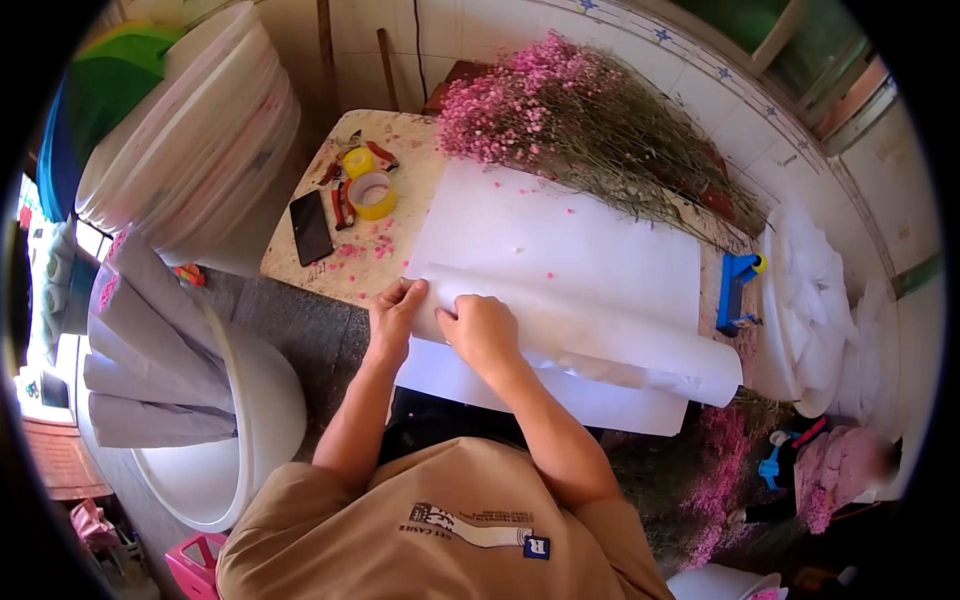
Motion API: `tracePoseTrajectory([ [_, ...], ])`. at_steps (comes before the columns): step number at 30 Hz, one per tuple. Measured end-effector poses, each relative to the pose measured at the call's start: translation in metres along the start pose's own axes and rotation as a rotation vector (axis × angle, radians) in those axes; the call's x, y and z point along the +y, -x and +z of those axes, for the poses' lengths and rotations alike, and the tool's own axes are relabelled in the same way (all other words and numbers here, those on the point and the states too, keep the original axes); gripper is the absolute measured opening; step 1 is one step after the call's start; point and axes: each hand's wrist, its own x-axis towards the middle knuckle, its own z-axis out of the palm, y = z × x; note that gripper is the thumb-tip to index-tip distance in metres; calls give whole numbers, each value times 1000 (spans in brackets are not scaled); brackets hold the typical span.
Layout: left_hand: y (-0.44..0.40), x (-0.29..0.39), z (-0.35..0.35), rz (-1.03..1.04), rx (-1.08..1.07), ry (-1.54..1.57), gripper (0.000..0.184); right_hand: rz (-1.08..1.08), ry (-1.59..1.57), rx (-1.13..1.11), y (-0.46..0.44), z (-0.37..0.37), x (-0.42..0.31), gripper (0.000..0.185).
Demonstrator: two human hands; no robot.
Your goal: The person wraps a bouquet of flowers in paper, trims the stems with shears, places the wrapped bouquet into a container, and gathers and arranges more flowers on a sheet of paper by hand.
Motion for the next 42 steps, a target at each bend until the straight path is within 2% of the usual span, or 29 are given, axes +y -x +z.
tracePoseTrajectory([
  [1,0,1,2,-14,-11,21,21,-72,156,81,0,1,1,38],
  [5,-2,2,4,-35,-34,31,22,-88,359,81,6,-10,3,38],
  [7,-3,2,3,-39,-44,35,23,-138,433,-6,12,-18,6,40],
  [11,-1,-3,2,-43,-39,54,23,-139,376,56,6,-24,-1,43],
  [13,2,5,7,-41,-27,79,22,-299,360,327,-13,-16,0,59],
  [16,3,7,6,-48,0,2,22,-226,267,335,-32,-15,9,62],
  [17,3,9,6,-65,5,-30,21,-208,182,281,-38,-16,26,74],
  [18,3,13,5,-65,-11,-41,21,-195,174,293,-37,-28,40,74],
  [20,8,23,3,127,62,-485,20,-280,-15,63,-25,-60,83,88],
  [21,10,27,2,376,67,-619,18,-282,-45,-78,-16,-82,109,95],
  [22,13,35,2,424,91,-671,16,-282,-77,-218,-4,-104,134,102],
  [24,18,50,4,630,112,-911,26,-199,23,-257,23,-143,170,105],
  [27,19,65,48,823,-275,-999,46,-73,228,-360,44,-164,194,111],
  [28,21,67,73,837,-496,-1060,57,-50,344,-416,46,-168,197,113],
  [30,25,56,122,852,-818,-1146,76,-48,360,-391,50,-163,189,109],
  [31,27,52,148,870,-845,-1142,76,-59,401,-385,52,-160,183,106],
  [33,27,49,193,384,-1190,-1448,91,-51,430,-355,54,-158,181,103],
  [34,22,46,203,406,-1214,-1454,91,-68,414,-349,54,-156,186,99],
  [36,12,42,216,295,-1340,-1428,94,-64,385,-328,56,-156,190,95],
  [40,-14,50,213,531,-1238,-1523,91,-135,389,-175,46,-160,190,109],
  [42,-41,71,205,512,-1170,-1548,87,-178,445,-94,43,-169,200,114],
])
